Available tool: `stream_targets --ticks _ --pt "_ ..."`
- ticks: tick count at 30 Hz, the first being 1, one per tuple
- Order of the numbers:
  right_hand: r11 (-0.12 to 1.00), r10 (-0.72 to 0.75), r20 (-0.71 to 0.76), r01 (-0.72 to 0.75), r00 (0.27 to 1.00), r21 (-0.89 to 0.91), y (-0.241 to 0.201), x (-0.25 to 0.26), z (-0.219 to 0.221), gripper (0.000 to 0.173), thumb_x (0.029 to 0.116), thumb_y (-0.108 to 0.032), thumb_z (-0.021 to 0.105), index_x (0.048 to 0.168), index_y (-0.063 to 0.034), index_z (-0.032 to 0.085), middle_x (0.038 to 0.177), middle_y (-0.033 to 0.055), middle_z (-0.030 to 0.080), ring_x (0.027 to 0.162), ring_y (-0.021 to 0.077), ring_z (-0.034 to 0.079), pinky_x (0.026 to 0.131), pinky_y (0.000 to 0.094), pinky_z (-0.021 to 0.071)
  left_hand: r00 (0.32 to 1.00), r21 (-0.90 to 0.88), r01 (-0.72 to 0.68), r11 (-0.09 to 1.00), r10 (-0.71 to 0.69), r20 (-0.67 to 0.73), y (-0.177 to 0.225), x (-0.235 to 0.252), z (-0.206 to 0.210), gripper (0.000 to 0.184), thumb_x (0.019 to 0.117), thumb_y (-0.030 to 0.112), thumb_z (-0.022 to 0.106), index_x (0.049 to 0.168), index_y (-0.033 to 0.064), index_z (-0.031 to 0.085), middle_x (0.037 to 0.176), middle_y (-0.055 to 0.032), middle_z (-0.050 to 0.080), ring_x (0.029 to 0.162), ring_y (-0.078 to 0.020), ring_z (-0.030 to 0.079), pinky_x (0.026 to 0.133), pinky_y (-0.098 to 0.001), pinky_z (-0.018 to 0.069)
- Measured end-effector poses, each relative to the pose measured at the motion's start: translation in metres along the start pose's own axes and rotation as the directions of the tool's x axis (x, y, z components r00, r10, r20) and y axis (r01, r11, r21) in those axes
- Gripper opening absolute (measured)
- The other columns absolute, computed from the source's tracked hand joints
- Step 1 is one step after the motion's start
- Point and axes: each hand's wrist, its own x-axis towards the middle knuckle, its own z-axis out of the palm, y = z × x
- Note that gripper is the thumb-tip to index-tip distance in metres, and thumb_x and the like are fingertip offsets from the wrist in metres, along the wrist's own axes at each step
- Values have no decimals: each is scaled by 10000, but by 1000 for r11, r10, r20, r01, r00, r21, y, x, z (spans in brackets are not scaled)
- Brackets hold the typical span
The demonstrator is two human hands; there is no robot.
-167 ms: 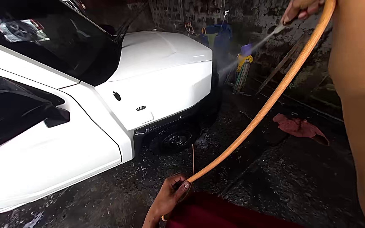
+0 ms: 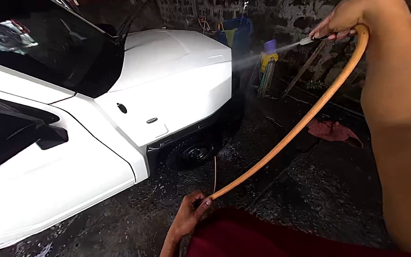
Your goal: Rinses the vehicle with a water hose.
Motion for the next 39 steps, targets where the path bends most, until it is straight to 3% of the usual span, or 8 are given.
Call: stream_targets --ticks 3,11,14,17,23,26,31,39 --pt "991 137 118 -136 983 -19 44 -6 49 283 1076 -146 520 1314 -94 664 734 39 486 565 99 334 543 271 321 1000 33 19 999 -19 17 -9 4 0 422 972 483 661 740 131 631 702 40 558 595 -52 498 533 -230 415" --pt "925 321 282 -364 904 113 216 40 182 290 1062 -209 560 1328 -156 665 751 37 552 550 91 392 535 277 372 978 285 165 944 -194 78 -30 8 0 475 945 572 643 746 140 637 688 40 566 594 -74 522 559 -281 451" --pt "900 307 391 -398 868 176 277 50 247 282 1061 -206 554 1314 -117 643 659 19 504 449 52 376 423 203 334 964 291 226 929 -257 70 -39 2 -2 478 951 578 628 754 142 635 665 45 541 575 -76 503 549 -286 437" --pt "833 270 396 -419 878 362 295 32 269 347 1092 -285 489 1416 -236 601 681 -14 492 447 46 334 412 203 297 949 317 278 907 -310 53 -40 -3 -2 490 954 589 606 740 148 622 638 49 521 553 -75 489 534 -292 427" --pt "806 316 496 -505 809 310 316 2 316 359 1101 -306 464 1440 -241 563 664 -19 475 425 38 340 393 190 289 942 389 318 865 -335 -27 -51 -9 -8 566 961 653 528 669 170 556 584 55 461 522 -99 455 519 -334 395" --pt "792 153 493 -405 856 457 280 -23 304 369 1105 -290 442 1458 -271 548 665 -37 481 415 19 328 377 172 276 896 514 443 735 -390 -214 -46 -13 -9 713 944 757 372 581 162 525 533 7 477 536 -201 528 553 -488 433" --pt "869 -137 419 -94 897 485 154 -65 264 365 1089 -234 473 1428 -267 607 643 -16 476 416 41 320 374 184 256 838 468 522 713 -323 -440 -57 -33 -35 619 959 586 359 527 148 423 517 -13 446 550 -229 532 577 -507 419" --pt "879 -477 450 391 756 274 -42 -96 250 389 1074 -125 509 1435 -219 622 676 59 536 446 116 393 405 252 315 741 311 654 690 -499 -450 -132 -126 -70 495 957 425 423 620 91 564 611 -70 553 661 -275 608 650 -554 461"
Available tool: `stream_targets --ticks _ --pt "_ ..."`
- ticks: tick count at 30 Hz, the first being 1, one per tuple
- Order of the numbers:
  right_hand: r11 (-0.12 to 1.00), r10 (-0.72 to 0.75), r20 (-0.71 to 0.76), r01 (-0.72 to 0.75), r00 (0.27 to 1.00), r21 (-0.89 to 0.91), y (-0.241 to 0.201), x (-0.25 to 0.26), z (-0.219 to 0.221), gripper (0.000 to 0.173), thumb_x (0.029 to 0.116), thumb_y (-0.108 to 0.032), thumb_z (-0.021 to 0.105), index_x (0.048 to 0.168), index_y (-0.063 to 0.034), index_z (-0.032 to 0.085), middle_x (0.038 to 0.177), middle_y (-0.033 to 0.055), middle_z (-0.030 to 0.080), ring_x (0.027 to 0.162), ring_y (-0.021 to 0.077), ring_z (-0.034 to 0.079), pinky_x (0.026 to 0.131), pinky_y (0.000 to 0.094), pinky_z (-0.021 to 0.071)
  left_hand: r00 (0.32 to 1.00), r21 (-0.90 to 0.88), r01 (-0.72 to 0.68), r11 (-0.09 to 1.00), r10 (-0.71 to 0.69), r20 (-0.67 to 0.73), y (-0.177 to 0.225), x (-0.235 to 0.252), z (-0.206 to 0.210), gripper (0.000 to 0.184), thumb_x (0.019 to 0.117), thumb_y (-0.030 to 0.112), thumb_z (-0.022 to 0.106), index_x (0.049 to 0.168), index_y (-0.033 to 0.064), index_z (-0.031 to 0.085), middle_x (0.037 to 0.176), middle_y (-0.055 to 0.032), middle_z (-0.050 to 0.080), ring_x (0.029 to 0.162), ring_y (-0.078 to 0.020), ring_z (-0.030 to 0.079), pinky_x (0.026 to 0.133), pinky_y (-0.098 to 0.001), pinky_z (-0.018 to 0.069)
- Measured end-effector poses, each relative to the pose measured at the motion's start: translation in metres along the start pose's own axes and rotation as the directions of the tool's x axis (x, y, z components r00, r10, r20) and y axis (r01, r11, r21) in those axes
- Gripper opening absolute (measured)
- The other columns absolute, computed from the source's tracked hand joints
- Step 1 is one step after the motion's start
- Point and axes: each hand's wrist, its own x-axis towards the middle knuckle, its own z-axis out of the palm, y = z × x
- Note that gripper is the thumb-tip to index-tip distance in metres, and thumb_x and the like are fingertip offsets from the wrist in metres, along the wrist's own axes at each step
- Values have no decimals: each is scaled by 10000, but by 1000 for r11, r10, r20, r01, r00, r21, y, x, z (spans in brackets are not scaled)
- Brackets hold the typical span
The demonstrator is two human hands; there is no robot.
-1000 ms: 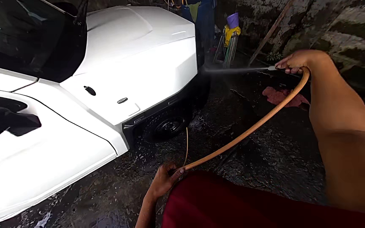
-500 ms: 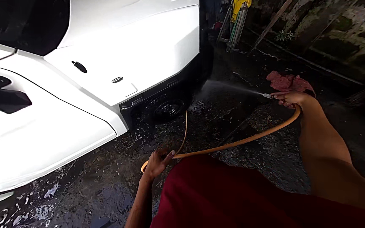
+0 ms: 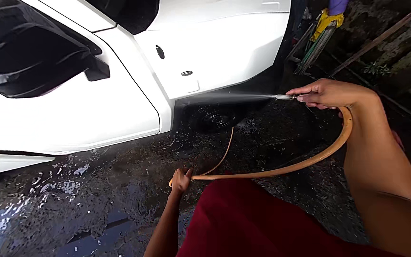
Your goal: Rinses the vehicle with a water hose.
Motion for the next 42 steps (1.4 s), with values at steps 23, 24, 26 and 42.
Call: stream_targets --ticks 23,24,26,42 --pt "946 -266 -147 229 953 -231 -2 101 5 417 1031 -404 499 1435 -375 598 857 26 691 604 129 568 568 399 498 828 -117 -54 992 -21 -560 186 380 -65 774 1059 375 361 1593 -112 84 1674 -327 -35 1570 -460 -20 1242 -626 94" --pt "949 -252 -158 212 955 -235 11 107 -7 424 1027 -438 487 1432 -379 599 863 30 691 592 131 569 552 401 501 773 -165 6 986 -109 -625 210 403 -61 800 1046 370 377 1584 -130 58 1669 -335 -60 1572 -451 -26 1244 -611 100" --pt "960 -209 -171 169 963 -222 36 119 -34 441 1018 -462 487 1437 -375 595 903 42 711 624 144 616 579 422 550 663 -272 18 962 -215 -717 245 434 -36 839 1023 330 424 1576 -142 7 1665 -330 -109 1578 -422 -46 1251 -581 107" --pt "970 -212 -123 193 969 -150 52 176 -55 459 999 -431 516 1414 -274 633 852 -36 697 562 25 539 508 240 472 292 -433 -446 783 -330 -898 213 450 -26 593 1117 296 208 1529 -100 369 1664 -255 228 1582 -302 169 1292 -389 129"
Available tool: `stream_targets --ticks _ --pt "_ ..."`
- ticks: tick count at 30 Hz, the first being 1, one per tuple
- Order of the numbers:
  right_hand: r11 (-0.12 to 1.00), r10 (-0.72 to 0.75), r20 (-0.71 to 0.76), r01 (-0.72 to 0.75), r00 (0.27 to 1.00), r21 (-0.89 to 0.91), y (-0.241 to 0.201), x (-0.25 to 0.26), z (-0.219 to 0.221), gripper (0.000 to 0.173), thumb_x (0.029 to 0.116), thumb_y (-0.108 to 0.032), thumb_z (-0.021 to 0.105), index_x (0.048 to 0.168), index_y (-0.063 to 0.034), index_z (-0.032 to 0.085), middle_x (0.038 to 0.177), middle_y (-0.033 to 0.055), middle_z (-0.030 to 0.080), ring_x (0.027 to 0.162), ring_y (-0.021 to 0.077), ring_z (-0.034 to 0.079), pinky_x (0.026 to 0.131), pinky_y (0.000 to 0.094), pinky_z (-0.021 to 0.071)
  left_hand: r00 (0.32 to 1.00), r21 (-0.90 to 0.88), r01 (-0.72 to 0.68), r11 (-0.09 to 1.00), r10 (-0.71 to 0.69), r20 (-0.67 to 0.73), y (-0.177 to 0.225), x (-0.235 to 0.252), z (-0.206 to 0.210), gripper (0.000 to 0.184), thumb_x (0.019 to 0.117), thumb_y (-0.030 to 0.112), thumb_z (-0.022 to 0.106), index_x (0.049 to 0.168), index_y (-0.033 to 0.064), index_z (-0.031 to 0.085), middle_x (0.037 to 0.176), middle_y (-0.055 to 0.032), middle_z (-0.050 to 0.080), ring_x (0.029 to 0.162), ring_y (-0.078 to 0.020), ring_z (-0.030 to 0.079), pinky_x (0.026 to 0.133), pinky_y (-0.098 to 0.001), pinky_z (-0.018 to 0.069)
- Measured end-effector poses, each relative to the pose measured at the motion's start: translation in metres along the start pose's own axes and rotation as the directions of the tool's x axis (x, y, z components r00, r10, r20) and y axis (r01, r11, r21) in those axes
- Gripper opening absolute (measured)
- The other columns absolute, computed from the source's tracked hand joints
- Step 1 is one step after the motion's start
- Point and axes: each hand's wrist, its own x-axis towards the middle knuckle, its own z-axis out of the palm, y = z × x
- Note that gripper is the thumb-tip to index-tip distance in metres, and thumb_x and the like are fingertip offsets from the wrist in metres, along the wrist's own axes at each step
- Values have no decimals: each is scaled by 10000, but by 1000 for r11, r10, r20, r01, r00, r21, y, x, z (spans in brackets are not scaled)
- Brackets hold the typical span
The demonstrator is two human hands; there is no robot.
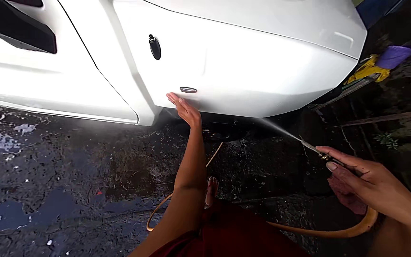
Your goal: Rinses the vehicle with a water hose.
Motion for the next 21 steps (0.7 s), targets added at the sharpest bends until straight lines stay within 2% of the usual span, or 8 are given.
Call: stream_targets --ticks 2,6,8,12,15,17,19,21 --pt "1000 22 -1 -22 1000 16 2 -2 0 465 996 -432 524 1419 -269 629 825 -34 676 550 32 524 487 236 451 994 -70 29 997 -37 -107 17 13 10 568 1120 261 242 1524 -124 347 1668 -249 214 1582 -268 175 1287 -341 136" --pt "999 -26 19 26 999 20 -20 14 12 444 1000 -420 532 1415 -298 632 860 -42 698 566 26 536 511 226 464 968 -39 -189 981 192 158 17 -27 8 608 1104 327 300 1572 -60 312 1685 -254 160 1578 -309 186 1283 -408 231" --pt "996 -92 28 92 995 22 -37 21 18 441 1011 -415 528 1421 -286 627 860 -37 695 567 27 537 507 227 466 956 21 -221 975 212 204 -4 -19 -4 657 1094 374 309 1590 -54 262 1687 -246 164 1582 -323 161 1290 -452 169" --pt "990 -143 82 141 986 33 -55 24 24 432 1030 -371 534 1434 -242 616 863 -10 702 556 20 527 497 210 461 986 210 -157 965 167 -30 -34 50 -8 686 1091 365 247 1600 -86 152 1689 -281 72 1589 -365 63 1290 -485 92" --pt "994 -107 138 108 985 5 -54 32 39 436 1035 -373 524 1441 -239 610 867 12 700 553 38 519 500 236 461 995 215 26 976 -4 -103 -37 23 13 687 1102 353 182 1601 -98 42 1686 -298 -22 1591 -368 -10 1303 -450 40" --pt "996 -72 186 82 980 -44 -55 38 54 449 1028 -392 514 1438 -238 614 911 29 719 584 57 549 535 274 488 969 327 211 921 -241 54 -52 -35 17 712 1093 365 211 1603 -86 4 1693 -281 -17 1594 -339 29 1288 -489 87" --pt "994 -48 226 70 973 -89 -52 43 65 459 1018 -411 506 1431 -247 620 954 25 737 621 51 573 581 277 505 914 452 199 869 -332 235 -80 -72 5 764 1077 434 313 1631 -21 50 1714 -212 52 1599 -285 64 1257 -620 71" --pt "995 -24 241 48 970 -93 -43 45 70 453 1028 -404 509 1436 -240 617 917 23 728 609 55 573 566 272 509 922 491 185 851 -323 213 -109 -64 -7 731 1070 428 347 1627 -4 155 1699 -252 83 1585 -380 79 1250 -631 115"
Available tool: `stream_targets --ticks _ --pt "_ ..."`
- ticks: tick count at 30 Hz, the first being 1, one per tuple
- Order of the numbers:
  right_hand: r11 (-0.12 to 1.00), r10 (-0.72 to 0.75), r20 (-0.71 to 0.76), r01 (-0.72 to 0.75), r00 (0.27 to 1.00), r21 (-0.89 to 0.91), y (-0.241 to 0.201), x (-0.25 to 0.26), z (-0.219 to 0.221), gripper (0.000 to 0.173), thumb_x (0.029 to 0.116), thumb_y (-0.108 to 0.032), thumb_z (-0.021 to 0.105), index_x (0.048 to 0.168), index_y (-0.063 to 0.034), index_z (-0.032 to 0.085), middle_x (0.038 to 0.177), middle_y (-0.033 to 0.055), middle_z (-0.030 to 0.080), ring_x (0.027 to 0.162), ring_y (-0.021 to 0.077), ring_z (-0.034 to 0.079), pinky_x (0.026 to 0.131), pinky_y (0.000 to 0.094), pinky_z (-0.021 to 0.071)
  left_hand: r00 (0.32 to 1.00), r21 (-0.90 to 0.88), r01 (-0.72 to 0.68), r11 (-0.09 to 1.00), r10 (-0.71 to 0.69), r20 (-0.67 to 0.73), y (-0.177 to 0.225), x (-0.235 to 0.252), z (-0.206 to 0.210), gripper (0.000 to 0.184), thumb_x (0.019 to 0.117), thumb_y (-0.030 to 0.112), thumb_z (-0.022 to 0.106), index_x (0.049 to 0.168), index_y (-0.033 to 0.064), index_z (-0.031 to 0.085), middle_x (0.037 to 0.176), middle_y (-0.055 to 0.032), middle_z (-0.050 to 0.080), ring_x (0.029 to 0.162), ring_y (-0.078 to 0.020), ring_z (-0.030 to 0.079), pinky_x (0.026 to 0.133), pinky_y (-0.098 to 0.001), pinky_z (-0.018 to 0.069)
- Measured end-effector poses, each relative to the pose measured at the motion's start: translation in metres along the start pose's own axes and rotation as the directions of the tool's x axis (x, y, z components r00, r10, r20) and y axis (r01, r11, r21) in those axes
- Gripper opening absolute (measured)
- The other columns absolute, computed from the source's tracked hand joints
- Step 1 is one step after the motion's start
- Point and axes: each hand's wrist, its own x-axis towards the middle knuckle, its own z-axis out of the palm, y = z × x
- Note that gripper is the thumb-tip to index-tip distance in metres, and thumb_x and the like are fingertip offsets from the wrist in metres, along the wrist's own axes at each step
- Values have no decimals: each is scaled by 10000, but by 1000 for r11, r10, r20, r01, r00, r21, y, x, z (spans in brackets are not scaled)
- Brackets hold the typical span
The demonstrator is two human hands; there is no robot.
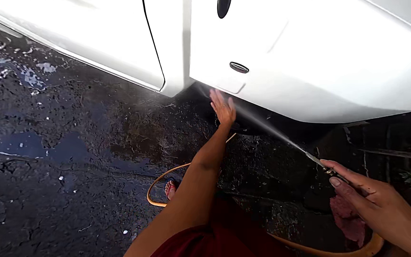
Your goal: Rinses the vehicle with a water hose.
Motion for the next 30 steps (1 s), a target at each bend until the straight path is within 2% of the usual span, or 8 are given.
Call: stream_targets --ticks 3,6,8,13,18,21,25,30 --pt "999 28 8 -29 1000 34 16 -1 6 455 1042 -371 510 1453 -200 599 832 50 689 576 90 539 552 314 485 900 -296 390 872 -429 -78 -33 66 -16 823 1086 507 312 1625 -14 -27 1661 -351 2 1553 -483 93 1264 -525 184" --pt "998 7 34 -9 999 55 17 11 20 443 1040 -373 518 1441 -209 611 867 31 711 586 60 560 543 278 504 651 -699 584 413 -752 99 -38 100 -30 919 1030 659 385 1633 61 32 1650 -254 228 1493 -353 340 1172 -503 390" --pt "998 -2 64 -2 998 62 15 20 42 445 1034 -401 514 1429 -230 623 909 12 728 587 43 553 546 269 498 625 -840 526 136 -732 272 -27 81 -27 851 1008 735 293 1523 64 393 1453 -209 532 1299 -323 557 1031 -555 506" --pt "978 173 35 -176 984 115 44 17 94 470 1020 -425 498 1435 -243 618 789 12 667 522 85 510 481 310 459 732 -806 576 -133 -353 582 -10 23 -2 1015 880 863 -39 1541 221 384 1494 -79 531 1356 -270 515 1076 -583 450" --pt "940 260 5 -254 966 228 65 6 125 463 1032 -381 496 1453 -217 598 775 13 645 521 84 501 479 295 453 621 -705 707 -59 -426 658 11 -29 26 748 1068 603 31 1496 91 370 1380 -145 572 1213 -262 593 1013 -460 501" --pt "893 382 -1 -369 924 257 70 3 157 429 1065 -304 498 1475 -204 573 855 66 680 554 133 526 523 358 477 562 -469 818 334 -289 775 -19 -75 27 489 1145 315 245 1473 -11 404 1315 -184 645 1146 -237 673 997 -385 540" --pt "713 669 19 -649 743 266 106 -25 211 420 1097 -266 476 1504 -188 538 906 144 675 616 213 567 597 431 504 557 153 445 882 -407 724 -111 -111 -35 352 1076 306 520 1198 37 711 994 -128 765 848 -226 750 818 -445 617" --pt "617 647 241 -683 723 391 95 -56 249 406 1098 -252 476 1496 -210 544 786 58 600 518 119 480 468 296 427 513 667 77 741 -603 611 -261 -122 -212 393 1007 413 577 1130 78 740 1106 -205 728 1065 -404 689 924 -676 505"
